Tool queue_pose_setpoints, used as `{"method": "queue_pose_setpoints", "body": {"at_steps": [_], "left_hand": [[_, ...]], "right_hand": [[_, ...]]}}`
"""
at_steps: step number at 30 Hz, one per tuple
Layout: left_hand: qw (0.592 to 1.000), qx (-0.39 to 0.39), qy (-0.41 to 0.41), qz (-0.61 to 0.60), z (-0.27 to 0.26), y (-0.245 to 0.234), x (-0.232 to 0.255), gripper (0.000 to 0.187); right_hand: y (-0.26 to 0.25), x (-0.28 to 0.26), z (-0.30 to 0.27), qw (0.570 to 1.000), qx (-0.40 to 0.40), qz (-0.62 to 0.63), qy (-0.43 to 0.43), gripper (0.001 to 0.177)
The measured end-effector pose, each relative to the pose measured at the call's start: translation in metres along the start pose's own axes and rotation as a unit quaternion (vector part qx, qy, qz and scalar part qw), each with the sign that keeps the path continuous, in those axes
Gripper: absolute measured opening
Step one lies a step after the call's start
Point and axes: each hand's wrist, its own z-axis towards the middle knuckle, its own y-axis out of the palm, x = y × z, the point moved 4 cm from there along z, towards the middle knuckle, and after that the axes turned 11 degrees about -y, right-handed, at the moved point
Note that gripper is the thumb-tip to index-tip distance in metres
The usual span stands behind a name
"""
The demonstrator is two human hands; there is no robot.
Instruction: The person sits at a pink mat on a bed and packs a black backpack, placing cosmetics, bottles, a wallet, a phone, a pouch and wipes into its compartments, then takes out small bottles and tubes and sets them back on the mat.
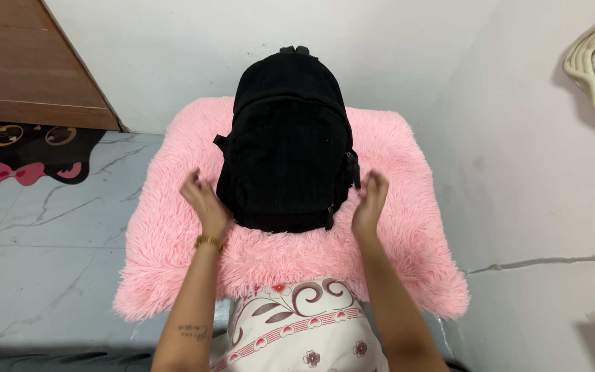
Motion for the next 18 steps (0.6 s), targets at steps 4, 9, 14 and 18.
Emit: {"method": "queue_pose_setpoints", "body": {"at_steps": [4, 9, 14, 18], "left_hand": [[0.986, -0.048, -0.155, -0.026, -0.013, -0.002, -0.035, 0.035], [0.836, -0.075, -0.205, -0.504, -0.004, -0.019, -0.048, 0.051], [0.679, -0.127, -0.211, -0.691, -0.016, -0.047, -0.053, 0.078], [0.674, -0.143, -0.234, -0.686, -0.014, -0.042, -0.052, 0.076]], "right_hand": [[-0.025, 0.041, -0.019, 0.983, -0.062, 0.173, 0.000, 0.042], [-0.043, 0.037, -0.021, 0.917, 0.024, 0.369, 0.152, 0.064], [-0.043, 0.006, -0.031, 0.833, 0.080, 0.518, 0.177, 0.071], [-0.037, 0.004, -0.029, 0.826, 0.046, 0.534, 0.177, 0.073]]}}
